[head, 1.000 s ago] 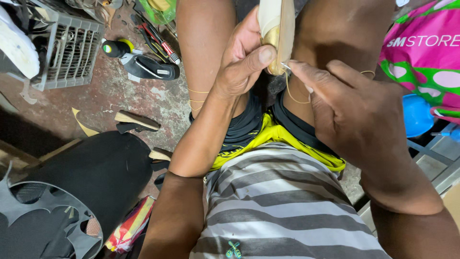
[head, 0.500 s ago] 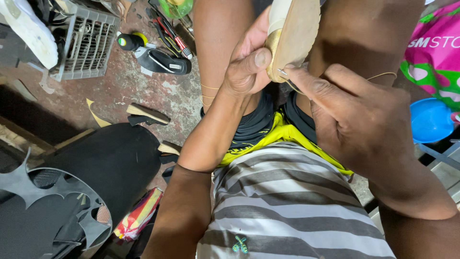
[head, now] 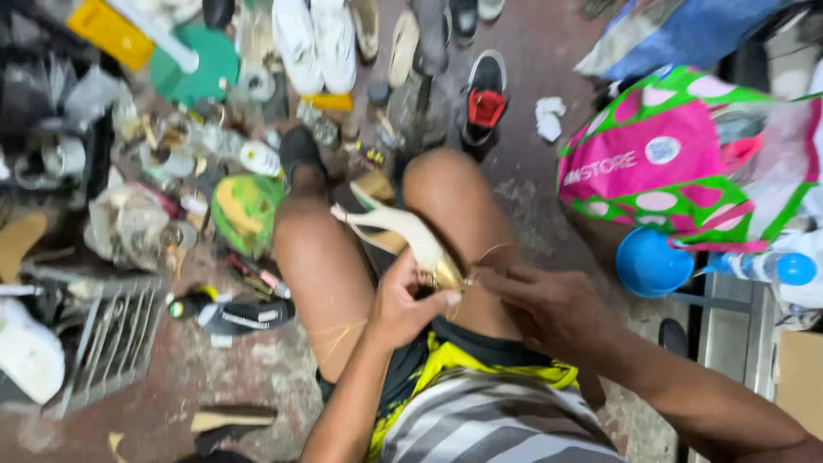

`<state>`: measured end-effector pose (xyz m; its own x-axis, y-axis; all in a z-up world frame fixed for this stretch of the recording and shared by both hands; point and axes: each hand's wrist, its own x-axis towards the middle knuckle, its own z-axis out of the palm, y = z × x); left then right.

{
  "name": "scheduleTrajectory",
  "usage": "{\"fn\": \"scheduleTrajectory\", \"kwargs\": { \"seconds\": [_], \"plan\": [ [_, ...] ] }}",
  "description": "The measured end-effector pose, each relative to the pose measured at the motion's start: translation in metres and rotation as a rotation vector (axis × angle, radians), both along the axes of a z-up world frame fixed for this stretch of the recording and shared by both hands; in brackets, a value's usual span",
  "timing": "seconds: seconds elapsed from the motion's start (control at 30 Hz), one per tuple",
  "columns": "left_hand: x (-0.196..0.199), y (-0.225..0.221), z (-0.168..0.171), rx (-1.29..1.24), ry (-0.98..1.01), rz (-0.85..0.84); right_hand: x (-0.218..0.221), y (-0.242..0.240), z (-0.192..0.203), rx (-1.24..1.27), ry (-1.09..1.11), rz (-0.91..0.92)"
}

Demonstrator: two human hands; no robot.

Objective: The person stitches the sole of a high-heeled shoe by hand using a needle and thread.

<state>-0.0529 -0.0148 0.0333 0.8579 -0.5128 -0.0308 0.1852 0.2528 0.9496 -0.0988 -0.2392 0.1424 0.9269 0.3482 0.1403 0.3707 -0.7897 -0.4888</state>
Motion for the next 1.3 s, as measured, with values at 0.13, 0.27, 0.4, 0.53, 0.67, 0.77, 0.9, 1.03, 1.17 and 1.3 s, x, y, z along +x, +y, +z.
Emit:
{"fn": "scheduleTrajectory", "kwargs": {
  "seconds": [0.13, 0.27, 0.4, 0.53, 0.67, 0.77, 0.9, 1.03, 1.17, 1.3],
  "plan": [
    [-0.003, 0.003, -0.008, 0.004, -0.023, -0.064, -0.006, -0.013, -0.015, 0.091, 0.217, -0.002],
    [0.000, 0.002, -0.003, 0.062, -0.008, -0.031, 0.003, -0.009, -0.019, 0.089, 0.145, 0.035],
    [0.005, -0.001, 0.006, 0.118, 0.053, -0.020, 0.010, -0.008, -0.021, 0.014, 0.148, 0.015],
    [0.010, -0.001, 0.010, 0.242, -0.009, -0.013, 0.015, -0.008, -0.023, 0.070, 0.176, 0.011],
    [0.013, -0.002, 0.014, 0.266, -0.113, 0.004, 0.022, -0.010, -0.025, 0.218, 0.391, -0.057],
    [0.015, -0.004, 0.016, 0.291, -0.104, 0.012, 0.027, -0.010, -0.025, 0.358, 0.450, -0.026],
    [0.018, -0.003, 0.019, 0.301, -0.174, 0.025, 0.028, -0.010, -0.024, 0.417, 0.351, 0.043],
    [0.019, -0.004, 0.022, 0.328, -0.153, 0.024, 0.020, -0.008, -0.027, -0.108, 0.132, 0.142],
    [0.018, -0.004, 0.024, 0.345, -0.159, 0.044, 0.023, -0.012, -0.035, -0.060, 0.090, 0.162],
    [0.018, -0.005, 0.023, 0.332, -0.167, 0.051, 0.033, -0.014, -0.046, 0.153, 0.318, 0.010]
  ]
}}
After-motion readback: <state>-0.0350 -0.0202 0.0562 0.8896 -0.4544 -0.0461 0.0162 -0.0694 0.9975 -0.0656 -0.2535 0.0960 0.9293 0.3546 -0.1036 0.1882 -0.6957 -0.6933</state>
